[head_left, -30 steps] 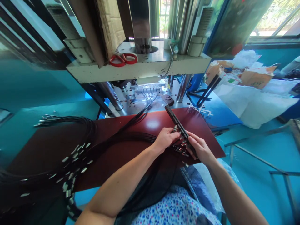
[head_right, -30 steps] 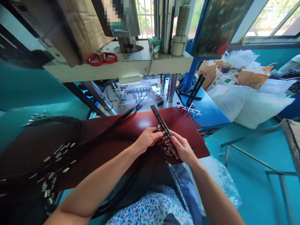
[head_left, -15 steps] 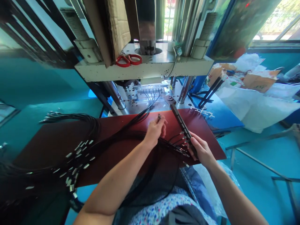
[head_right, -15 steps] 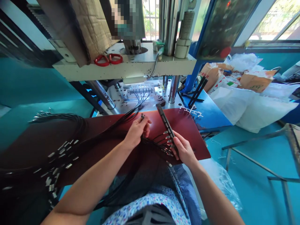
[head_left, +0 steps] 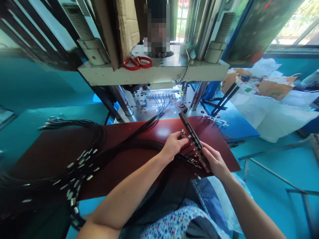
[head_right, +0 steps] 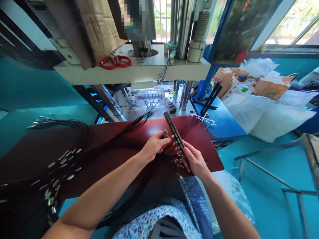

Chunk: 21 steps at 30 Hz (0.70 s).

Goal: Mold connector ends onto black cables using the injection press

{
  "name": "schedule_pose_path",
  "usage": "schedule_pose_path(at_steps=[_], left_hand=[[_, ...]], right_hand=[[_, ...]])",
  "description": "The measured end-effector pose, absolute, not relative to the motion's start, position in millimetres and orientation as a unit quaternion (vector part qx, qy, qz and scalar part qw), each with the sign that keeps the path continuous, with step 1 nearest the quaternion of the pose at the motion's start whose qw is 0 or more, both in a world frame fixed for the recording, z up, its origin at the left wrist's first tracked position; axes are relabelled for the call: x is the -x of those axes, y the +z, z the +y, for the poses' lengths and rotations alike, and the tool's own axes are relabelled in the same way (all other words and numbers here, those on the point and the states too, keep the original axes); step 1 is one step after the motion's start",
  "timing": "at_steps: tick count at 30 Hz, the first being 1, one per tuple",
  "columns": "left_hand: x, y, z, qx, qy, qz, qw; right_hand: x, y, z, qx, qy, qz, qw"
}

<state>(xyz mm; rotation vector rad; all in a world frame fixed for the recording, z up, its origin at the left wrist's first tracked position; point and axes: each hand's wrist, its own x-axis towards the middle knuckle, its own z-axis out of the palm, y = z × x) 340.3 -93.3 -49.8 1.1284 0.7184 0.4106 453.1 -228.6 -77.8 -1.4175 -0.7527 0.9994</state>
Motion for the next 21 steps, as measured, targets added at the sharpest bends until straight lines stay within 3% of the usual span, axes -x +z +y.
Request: schedule_pose_path(at_steps=[11,21], left_hand=[[-340.1,-63.3,-89.4,-0.563,0.248,0.316,0.722],[-337.4,-66.6,-89.1,-0.575,0.248,0.298,0.721]], right_hand=[[-455.1,-77.1,-227.0,0.648,0.423,-0.410,0.482],[-454.8,-75.6,-225.8,0.643,0.433,-0.404,0.486]])
